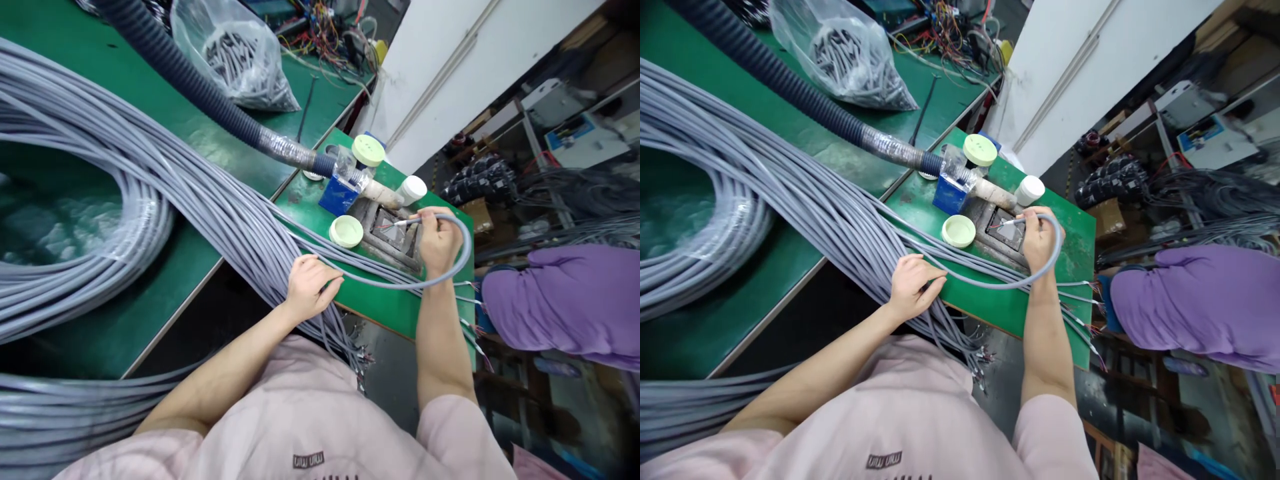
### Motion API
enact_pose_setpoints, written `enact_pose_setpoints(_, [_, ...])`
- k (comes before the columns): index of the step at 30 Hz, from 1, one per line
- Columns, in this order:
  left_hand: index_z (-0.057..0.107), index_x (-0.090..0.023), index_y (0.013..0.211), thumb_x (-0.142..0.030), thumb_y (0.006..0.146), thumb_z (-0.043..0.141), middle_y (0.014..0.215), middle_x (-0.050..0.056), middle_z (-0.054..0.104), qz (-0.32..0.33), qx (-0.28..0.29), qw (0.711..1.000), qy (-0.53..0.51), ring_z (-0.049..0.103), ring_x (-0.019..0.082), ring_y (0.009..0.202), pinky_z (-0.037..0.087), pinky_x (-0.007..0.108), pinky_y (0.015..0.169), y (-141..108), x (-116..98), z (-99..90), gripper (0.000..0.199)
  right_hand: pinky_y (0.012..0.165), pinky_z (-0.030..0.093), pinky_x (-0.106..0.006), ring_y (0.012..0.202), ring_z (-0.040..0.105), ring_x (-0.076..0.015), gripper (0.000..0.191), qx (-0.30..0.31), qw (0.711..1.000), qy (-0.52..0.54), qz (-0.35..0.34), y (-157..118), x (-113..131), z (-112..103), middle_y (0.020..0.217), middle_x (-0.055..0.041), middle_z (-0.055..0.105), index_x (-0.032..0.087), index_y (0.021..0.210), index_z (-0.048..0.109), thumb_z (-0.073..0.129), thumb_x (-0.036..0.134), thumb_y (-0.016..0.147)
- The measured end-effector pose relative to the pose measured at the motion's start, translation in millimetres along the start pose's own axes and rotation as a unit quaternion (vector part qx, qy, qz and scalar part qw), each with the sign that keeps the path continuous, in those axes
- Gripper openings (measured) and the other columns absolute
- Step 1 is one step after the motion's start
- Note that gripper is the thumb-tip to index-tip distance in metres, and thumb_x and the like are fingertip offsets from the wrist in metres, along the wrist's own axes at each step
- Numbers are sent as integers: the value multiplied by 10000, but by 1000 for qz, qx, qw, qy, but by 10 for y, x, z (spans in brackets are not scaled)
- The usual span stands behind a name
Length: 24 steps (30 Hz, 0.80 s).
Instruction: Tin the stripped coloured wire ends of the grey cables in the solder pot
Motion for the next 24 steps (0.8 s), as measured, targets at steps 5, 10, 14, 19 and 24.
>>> enact_pose_setpoints(5, [663,-235,835,-261,852,580,745,-2,724,10,-8,1000,8,639,155,718,430,391,906,7,-22,-11,89,746,504,-313,722,661,-173,261,-28,999,-18,23,-36,-427,-121,715,-34,681,192,772,600,458,354,919])
enact_pose_setpoints(10, [663,-232,844,-243,840,600,760,-3,731,21,-13,1000,14,645,156,723,436,392,903,6,-39,-14,64,753,499,-317,721,652,-176,257,-38,998,-19,41,-52,-729,-75,729,-38,672,188,778,593,445,353,909])
enact_pose_setpoints(14, [659,-231,863,-221,829,615,761,-5,729,33,-19,999,11,640,154,720,433,391,905,2,-60,-23,56,763,493,-311,728,645,-176,250,-39,998,-28,50,-45,-839,-19,721,-32,675,188,778,598,447,346,900])
enact_pose_setpoints(19, [658,-230,861,-220,829,615,761,-7,726,33,-17,999,11,636,151,716,429,387,903,13,-69,-21,54,799,473,-322,766,641,-190,243,-30,997,-46,57,-28,-891,37,747,-49,694,182,777,609,456,328,896])
enact_pose_setpoints(24, [654,-218,871,-199,820,626,749,-8,722,46,-31,998,11,637,146,706,437,381,893,18,-96,-42,61,823,460,-327,810,636,-195,266,-18,996,-61,62,-21,-945,118,780,-57,700,184,788,617,438,344,902])
Point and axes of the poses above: each hand's wrist, its own y-axis towards the middle knuckle, its own z-axis out of the palm, x = y × z, the point moved 9 cm from there along y, towards the middle knuckle
